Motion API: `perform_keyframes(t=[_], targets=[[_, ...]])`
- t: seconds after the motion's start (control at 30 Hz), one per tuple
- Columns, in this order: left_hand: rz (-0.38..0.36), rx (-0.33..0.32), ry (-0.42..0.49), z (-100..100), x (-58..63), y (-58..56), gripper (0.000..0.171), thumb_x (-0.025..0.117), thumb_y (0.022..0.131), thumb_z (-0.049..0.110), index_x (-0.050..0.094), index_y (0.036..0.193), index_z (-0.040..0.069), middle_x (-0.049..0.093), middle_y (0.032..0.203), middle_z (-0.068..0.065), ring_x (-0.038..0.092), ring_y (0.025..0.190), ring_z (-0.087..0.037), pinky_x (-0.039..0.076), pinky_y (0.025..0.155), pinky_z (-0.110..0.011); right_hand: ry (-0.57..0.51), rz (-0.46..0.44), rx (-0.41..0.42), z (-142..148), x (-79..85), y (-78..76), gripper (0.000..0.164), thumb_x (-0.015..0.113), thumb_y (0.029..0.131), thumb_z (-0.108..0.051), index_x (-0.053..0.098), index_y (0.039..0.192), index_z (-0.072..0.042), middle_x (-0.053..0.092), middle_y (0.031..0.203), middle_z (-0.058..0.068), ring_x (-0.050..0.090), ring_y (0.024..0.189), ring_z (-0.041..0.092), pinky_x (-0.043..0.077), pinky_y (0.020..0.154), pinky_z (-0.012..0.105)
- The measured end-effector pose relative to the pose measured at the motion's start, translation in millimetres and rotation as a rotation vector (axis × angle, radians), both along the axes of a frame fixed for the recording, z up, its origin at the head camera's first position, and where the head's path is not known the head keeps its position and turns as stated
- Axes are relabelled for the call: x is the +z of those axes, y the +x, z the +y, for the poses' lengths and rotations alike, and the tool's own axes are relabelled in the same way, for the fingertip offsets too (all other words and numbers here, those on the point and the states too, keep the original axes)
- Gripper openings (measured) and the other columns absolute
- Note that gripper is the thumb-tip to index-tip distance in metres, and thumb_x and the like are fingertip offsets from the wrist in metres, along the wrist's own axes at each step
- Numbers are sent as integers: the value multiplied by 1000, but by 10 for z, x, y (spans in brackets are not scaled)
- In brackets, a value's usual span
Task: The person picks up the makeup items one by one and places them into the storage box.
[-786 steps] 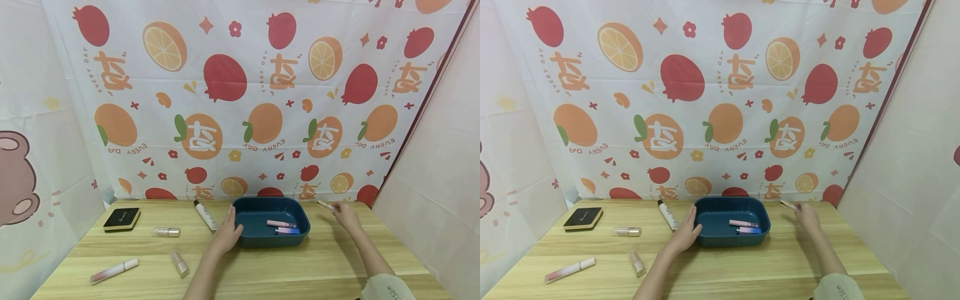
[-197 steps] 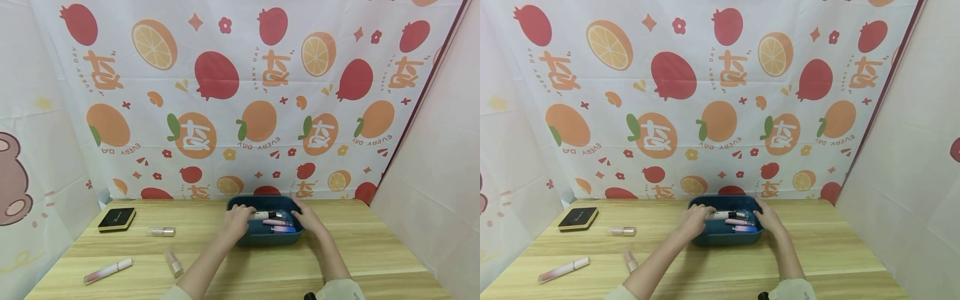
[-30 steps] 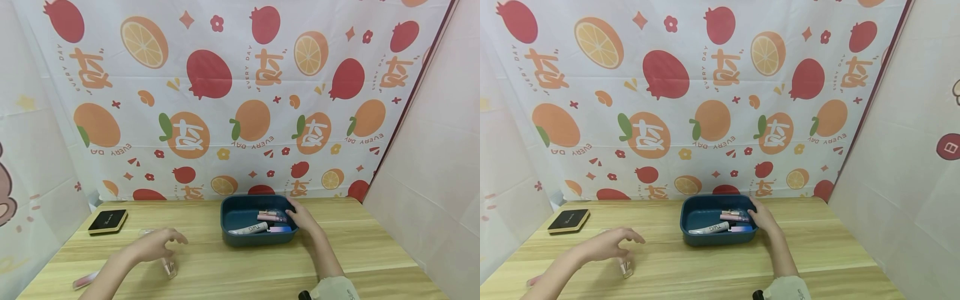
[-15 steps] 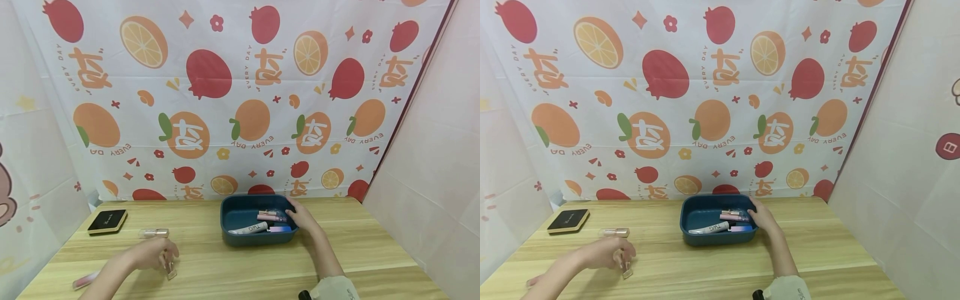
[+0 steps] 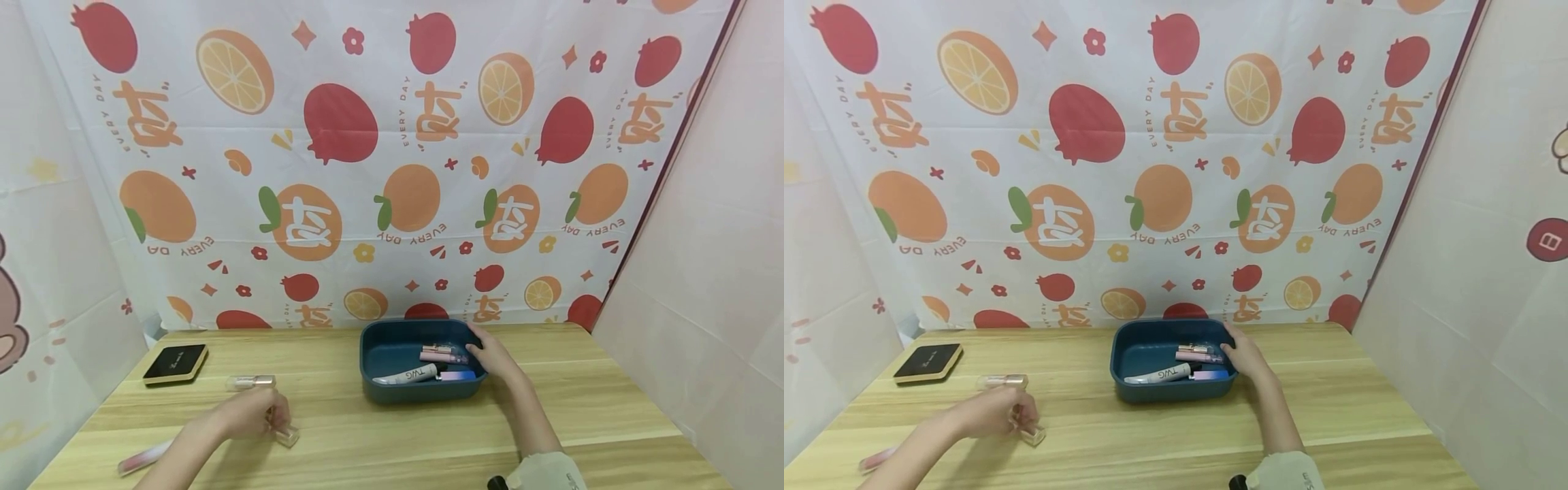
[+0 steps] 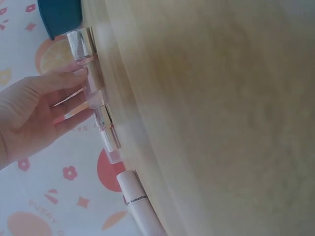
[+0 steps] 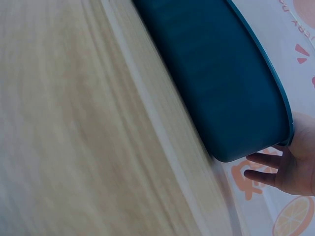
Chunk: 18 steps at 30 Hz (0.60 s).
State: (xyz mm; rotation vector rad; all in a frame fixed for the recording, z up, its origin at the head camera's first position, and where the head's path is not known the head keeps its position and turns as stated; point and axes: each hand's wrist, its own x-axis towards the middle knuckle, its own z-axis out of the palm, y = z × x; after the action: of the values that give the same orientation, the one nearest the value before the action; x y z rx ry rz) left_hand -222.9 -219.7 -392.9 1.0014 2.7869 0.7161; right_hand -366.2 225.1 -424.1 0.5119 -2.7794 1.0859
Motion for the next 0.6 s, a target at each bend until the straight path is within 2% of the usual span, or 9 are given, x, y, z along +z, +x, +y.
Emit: perform_keyframes(t=[0.33, 0.6], targets=[[2, -10, -24, 33, -62, -40, 31, 66, 61, -19, 62, 70, 10, 51, 66, 11, 43, 61, -3, 41, 54, -22, -3, -3, 4, 7, -12, -6, 52, 53, 91, -7, 34, 139, 3, 34, 139, 24, 29, 127, 41, 24, 100, 54], [14, -28, -21, 36, -56, -41, 37, 59, 57, -23, 62, 69, 12, 53, 68, 12, 45, 62, -3, 42, 54, -22, -8, -13, 3, 0, -4, -1, 53, 52, 92, -6, 33, 140, 2, 34, 139, 24, 29, 127, 41, 23, 100, 54]])
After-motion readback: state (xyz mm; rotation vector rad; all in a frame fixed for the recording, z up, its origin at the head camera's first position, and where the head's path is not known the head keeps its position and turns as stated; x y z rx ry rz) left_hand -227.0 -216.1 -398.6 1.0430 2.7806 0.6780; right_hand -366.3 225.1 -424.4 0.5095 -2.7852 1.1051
